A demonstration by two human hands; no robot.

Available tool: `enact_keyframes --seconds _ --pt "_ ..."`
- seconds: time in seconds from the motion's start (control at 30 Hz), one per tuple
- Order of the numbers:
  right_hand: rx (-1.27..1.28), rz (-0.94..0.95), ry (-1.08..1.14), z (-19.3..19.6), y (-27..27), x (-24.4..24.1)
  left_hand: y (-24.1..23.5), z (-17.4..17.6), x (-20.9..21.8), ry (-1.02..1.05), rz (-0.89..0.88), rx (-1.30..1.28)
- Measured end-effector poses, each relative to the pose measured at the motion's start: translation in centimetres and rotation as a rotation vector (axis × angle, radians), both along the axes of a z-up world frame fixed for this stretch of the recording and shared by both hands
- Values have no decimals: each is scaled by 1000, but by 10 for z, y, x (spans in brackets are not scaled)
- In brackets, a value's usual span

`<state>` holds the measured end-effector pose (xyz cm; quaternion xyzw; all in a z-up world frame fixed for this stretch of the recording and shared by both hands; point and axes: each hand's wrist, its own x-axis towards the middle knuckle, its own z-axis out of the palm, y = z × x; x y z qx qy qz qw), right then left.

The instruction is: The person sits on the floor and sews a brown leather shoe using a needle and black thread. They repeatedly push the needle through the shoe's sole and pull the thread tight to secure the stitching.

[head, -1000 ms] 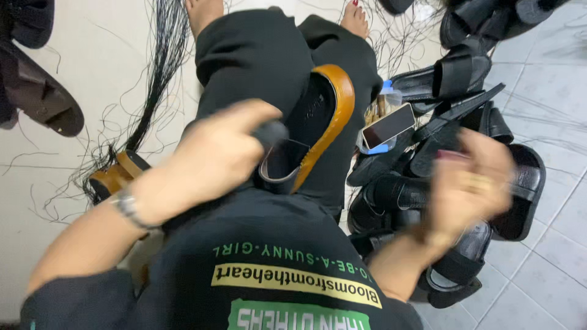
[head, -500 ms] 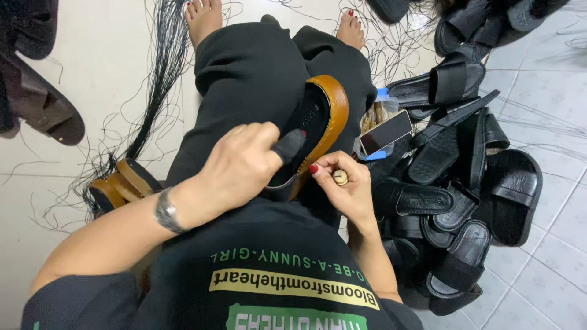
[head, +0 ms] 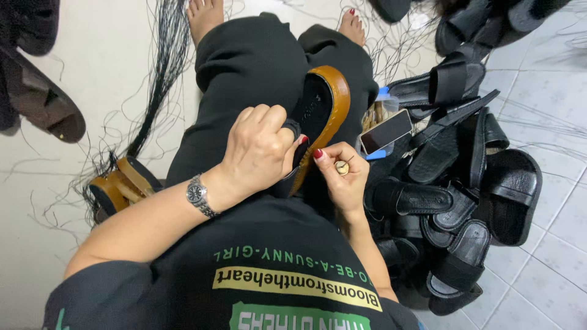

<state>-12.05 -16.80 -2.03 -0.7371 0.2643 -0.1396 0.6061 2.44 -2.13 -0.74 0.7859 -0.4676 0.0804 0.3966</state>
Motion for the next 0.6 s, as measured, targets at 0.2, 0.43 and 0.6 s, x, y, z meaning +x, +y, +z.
enact_keyframes --seconds 0.2,0.43,0.6 --pt "43 47 77 32 -1 -6 17 5 -2 -24 21 23" --pt "15 1128 -186 154 -5 23 43 52 1 418 -105 84" --pt "-107 1102 -132 120 -64 -10 266 -129 125 151 675 426"
